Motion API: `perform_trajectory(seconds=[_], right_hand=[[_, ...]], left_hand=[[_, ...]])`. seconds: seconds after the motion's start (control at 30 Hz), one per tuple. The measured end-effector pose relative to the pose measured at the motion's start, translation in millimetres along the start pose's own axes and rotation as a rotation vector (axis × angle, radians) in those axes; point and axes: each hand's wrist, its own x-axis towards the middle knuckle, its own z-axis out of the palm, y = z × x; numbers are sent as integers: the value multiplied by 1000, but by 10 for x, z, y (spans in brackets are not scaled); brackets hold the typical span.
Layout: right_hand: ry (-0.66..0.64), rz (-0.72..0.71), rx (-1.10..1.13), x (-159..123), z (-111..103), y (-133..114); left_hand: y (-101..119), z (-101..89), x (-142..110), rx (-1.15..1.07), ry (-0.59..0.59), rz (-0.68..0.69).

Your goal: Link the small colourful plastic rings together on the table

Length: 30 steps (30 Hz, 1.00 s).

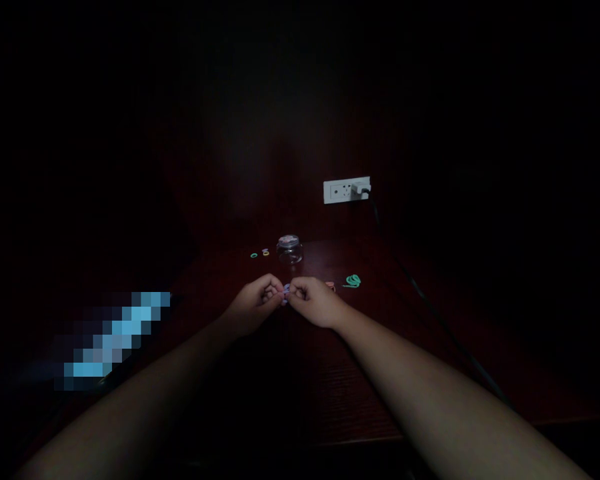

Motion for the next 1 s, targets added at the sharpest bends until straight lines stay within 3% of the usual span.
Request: perform_trajectory(seconds=[0.27,0.6,0.87,1.0], right_hand=[[18,-23,82,13,13,53],[65,-11,87,19,6,64],[55,-11,93,12,8,67],[15,-31,112,3,7,42]], left_hand=[[-47,-22,25,-17,74,8],[-101,-87,64,-93,249,44],[-42,-15,39,18,112,6],[-15,0,35,52,107,4]])
